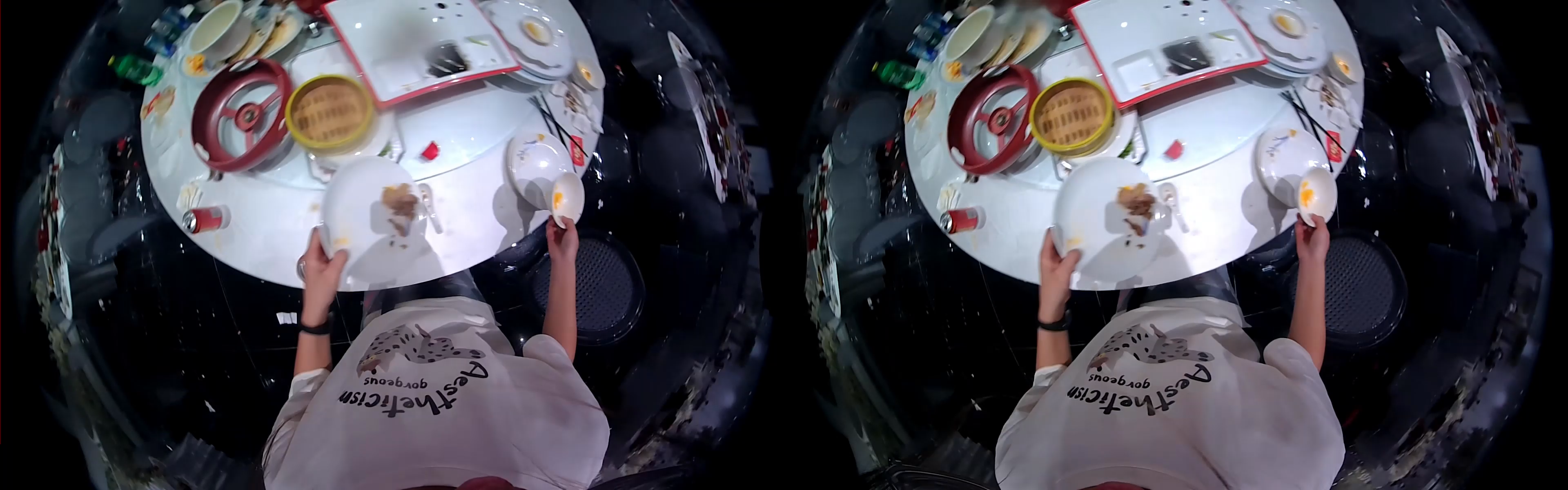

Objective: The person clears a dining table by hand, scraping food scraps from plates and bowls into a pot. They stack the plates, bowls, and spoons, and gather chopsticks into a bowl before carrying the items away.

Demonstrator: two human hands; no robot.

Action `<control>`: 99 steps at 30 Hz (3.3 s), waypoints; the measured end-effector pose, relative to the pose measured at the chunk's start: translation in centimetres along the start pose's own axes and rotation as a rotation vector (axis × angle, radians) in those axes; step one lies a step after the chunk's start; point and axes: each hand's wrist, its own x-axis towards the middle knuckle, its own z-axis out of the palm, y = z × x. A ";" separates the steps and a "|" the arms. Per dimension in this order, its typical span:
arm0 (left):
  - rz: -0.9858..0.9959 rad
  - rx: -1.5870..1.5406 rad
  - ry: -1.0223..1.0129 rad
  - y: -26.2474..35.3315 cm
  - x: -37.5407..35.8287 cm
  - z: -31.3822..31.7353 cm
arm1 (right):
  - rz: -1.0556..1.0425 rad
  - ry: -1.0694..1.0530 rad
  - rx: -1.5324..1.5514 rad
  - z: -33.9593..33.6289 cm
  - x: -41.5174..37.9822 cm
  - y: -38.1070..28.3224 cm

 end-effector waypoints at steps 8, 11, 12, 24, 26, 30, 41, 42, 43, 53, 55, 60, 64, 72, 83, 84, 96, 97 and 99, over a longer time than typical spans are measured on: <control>0.721 1.106 -0.481 -1.2 4.6 20.1 | -0.068 -0.042 -0.056 1.4 3.9 -5.4; 0.981 1.393 -0.766 -1.1 4.3 23.0 | -0.156 -0.030 -0.175 5.7 8.2 -10.8; 1.050 1.450 -0.812 -1.1 4.2 23.7 | -0.179 -0.030 -0.233 6.7 10.5 -12.6; 0.044 0.382 0.208 2.9 0.1 27.2 | -0.241 0.013 -0.701 21.6 38.8 -22.5; -0.034 0.229 0.304 2.1 -0.6 26.4 | -0.204 0.040 -0.689 21.7 40.9 -22.1; -0.122 -0.003 0.427 -0.6 -1.3 25.4 | -0.116 -0.060 -0.624 20.6 40.7 -22.0; -0.342 -0.465 0.119 -7.4 3.1 36.5 | 0.549 -0.877 -0.947 11.3 4.7 -11.9; -0.358 -0.422 0.077 -7.3 3.4 37.8 | 0.501 -0.798 -0.897 10.1 4.2 -12.0; -0.312 -0.299 0.042 -8.6 3.7 37.8 | 0.458 -0.726 -0.856 9.2 4.2 -12.1; -0.063 1.037 1.119 -16.1 -1.8 12.7 | 0.240 -0.441 -0.923 3.8 10.5 -12.2; -0.244 0.928 1.187 -17.4 -2.9 9.7 | 0.112 -0.380 -1.192 3.1 11.1 -11.8; -0.488 0.354 1.031 -21.0 -3.6 5.1 | -0.427 -0.388 -1.624 3.2 9.3 -9.2; -0.422 -0.264 0.679 -13.8 -5.1 7.3 | -0.622 -0.572 -1.543 7.4 3.5 -4.8; -0.151 0.576 0.645 -4.8 -8.2 11.1 | -0.378 -1.068 -1.636 12.6 -5.7 14.0; 0.153 1.478 0.276 1.7 -5.5 14.5 | -0.564 -0.882 -1.878 15.7 -9.7 17.8; 0.153 1.486 0.240 0.8 -5.4 13.8 | -0.622 -0.899 -1.857 15.0 -8.7 19.1; 0.163 1.442 0.145 -0.6 -7.8 13.6 | -0.263 -0.991 -1.591 12.9 -9.0 12.2; 0.174 1.433 0.171 -0.2 -7.6 13.5 | -0.219 -0.995 -1.561 12.8 -8.7 11.3; 0.173 1.375 0.236 0.8 -7.3 13.3 | -0.168 -0.945 -1.369 12.7 -6.7 9.5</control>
